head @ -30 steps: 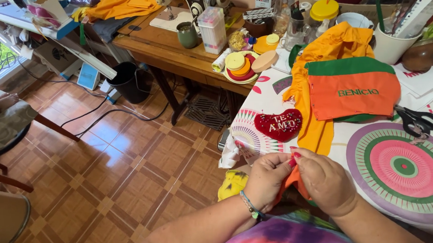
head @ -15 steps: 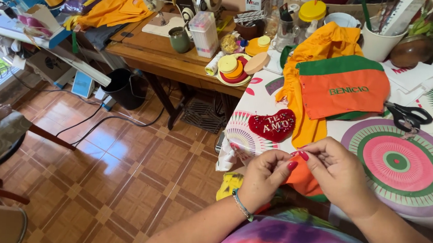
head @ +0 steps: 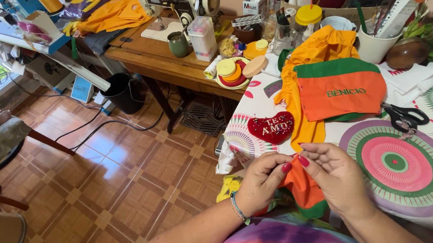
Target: Folding and organizing small personalized fabric items on a sewing workspace.
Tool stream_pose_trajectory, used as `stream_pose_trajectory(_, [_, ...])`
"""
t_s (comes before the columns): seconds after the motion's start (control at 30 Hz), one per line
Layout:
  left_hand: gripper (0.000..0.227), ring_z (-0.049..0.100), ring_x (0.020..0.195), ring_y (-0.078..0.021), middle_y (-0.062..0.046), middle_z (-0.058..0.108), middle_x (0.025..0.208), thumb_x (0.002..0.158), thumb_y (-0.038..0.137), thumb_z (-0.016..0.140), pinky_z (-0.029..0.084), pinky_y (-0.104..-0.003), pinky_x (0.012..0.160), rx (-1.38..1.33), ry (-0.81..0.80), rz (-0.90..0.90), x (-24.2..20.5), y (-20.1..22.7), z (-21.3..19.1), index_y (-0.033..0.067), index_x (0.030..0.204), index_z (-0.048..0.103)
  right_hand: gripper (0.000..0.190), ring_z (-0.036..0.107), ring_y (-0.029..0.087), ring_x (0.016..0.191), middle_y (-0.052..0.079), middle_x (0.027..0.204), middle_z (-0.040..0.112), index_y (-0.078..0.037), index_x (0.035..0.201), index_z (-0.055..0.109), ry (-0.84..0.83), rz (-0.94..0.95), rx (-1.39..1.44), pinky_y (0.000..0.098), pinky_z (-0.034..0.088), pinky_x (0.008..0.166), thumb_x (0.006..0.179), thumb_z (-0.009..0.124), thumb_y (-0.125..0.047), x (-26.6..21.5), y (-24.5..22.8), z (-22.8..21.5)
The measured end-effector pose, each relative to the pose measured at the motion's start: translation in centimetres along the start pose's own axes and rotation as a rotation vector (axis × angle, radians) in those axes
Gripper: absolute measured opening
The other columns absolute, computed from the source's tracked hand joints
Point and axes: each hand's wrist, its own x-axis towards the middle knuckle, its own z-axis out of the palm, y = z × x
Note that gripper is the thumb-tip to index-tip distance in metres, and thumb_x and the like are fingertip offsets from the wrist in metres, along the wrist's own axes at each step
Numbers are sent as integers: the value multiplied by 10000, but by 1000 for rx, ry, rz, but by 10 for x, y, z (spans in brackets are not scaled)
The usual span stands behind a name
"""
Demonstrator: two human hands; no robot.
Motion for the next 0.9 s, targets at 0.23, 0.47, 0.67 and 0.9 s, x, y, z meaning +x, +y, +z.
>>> stream_pose_trajectory(0.23, [172,571,830,-138,-12,633,905,1066,206,598,482,-292,797,-33,-12,6,0,-1,3,93,1123,715,291,725,200,1027,183,1168,773,46,1160,722,62,59,148,309,590,955,872,692,66,-2,14,-1])
stream_pose_trajectory(0.47, [171,620,874,-155,-25,678,963,1073,212,582,508,-307,828,-12,-34,26,3,0,3,98,1121,701,198,718,203,1087,139,1134,745,10,1098,749,-54,-159,22,284,576,989,920,663,32,-3,7,-4])
stream_pose_trajectory(0.67, [220,645,1035,-162,-46,696,1126,1087,192,539,517,-316,952,-48,-88,-19,2,-8,0,93,1234,670,231,716,199,1099,139,1159,746,12,1151,720,-39,-175,-30,284,557,1011,932,647,15,-2,2,-7])
stream_pose_trajectory(0.9, [271,654,1101,-155,-57,701,1205,1088,204,528,521,-308,995,-107,-111,-72,1,-10,-4,90,1288,670,375,688,156,1122,121,1276,756,-1,1288,701,-31,122,-39,262,528,997,918,642,-30,5,-22,-4])
